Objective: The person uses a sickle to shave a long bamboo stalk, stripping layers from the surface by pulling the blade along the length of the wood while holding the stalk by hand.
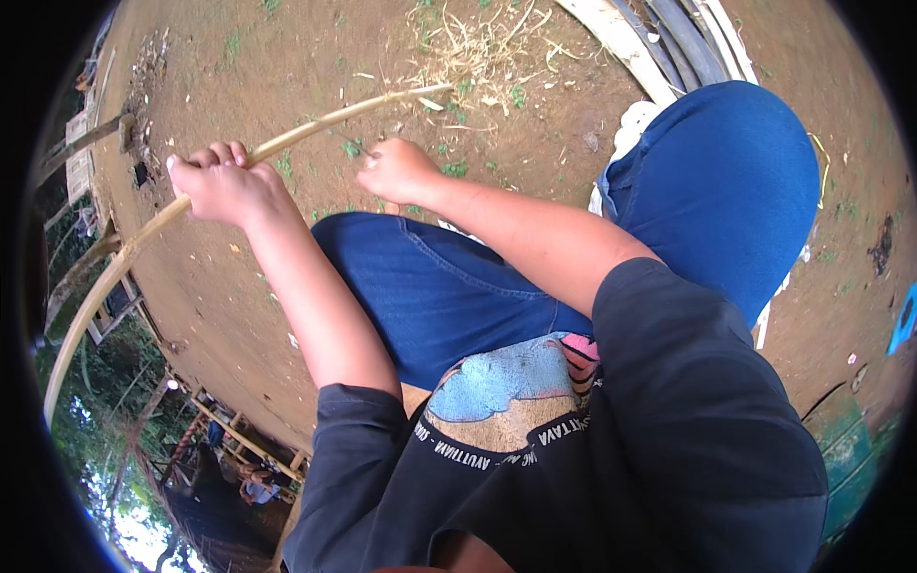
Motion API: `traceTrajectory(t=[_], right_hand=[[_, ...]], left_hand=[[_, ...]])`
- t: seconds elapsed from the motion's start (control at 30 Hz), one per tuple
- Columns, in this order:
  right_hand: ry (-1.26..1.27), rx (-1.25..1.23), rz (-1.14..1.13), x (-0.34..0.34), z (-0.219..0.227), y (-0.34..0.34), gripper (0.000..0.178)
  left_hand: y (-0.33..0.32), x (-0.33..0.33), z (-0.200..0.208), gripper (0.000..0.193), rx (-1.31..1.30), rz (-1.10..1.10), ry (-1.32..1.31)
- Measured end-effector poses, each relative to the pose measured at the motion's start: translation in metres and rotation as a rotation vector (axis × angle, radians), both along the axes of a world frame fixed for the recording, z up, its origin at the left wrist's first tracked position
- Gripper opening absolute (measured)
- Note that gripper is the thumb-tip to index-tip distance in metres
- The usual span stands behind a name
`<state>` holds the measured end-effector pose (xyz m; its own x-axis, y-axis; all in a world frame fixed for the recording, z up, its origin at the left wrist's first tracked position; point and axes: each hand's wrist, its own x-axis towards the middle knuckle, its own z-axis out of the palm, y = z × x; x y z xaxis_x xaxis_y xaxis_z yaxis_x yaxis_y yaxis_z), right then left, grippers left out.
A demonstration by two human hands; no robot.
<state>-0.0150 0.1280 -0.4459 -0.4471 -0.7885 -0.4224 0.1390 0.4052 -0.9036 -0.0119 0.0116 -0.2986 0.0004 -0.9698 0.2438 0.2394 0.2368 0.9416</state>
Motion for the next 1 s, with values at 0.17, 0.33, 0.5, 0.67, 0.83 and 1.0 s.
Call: traceTrajectory(t=[0.17, 0.33, 0.5, 0.67, 0.83, 1.0], right_hand=[[0.093, 0.105, -0.002, -0.019, -0.066, 0.014, 0.025], [0.062, 0.262, 0.019, -0.017, -0.070, 0.013, 0.026], [0.028, 0.067, 0.023, -0.003, -0.025, 0.002, 0.025], [0.056, -0.075, -0.018, 0.007, -0.016, 0.007, 0.024], [0.089, 0.068, -0.017, -0.007, -0.063, 0.023, 0.024], [0.080, -0.075, -0.028, 0.003, -0.004, 0.004, 0.022]], left_hand=[[-0.003, 0.001, 0.002, 0.031, 0.043, 0.017, 0.002], [-0.015, 0.008, -0.002, 0.029, 0.047, -0.007, 0.038], [-0.013, 0.005, 0.000, 0.031, 0.050, -0.011, 0.007], [-0.016, 0.004, -0.004, 0.031, 0.007, -0.023, -0.011], [-0.020, 0.005, -0.006, 0.030, 0.049, 0.021, -0.017], [-0.030, 0.009, -0.009, 0.032, 0.058, -0.019, 0.013]])
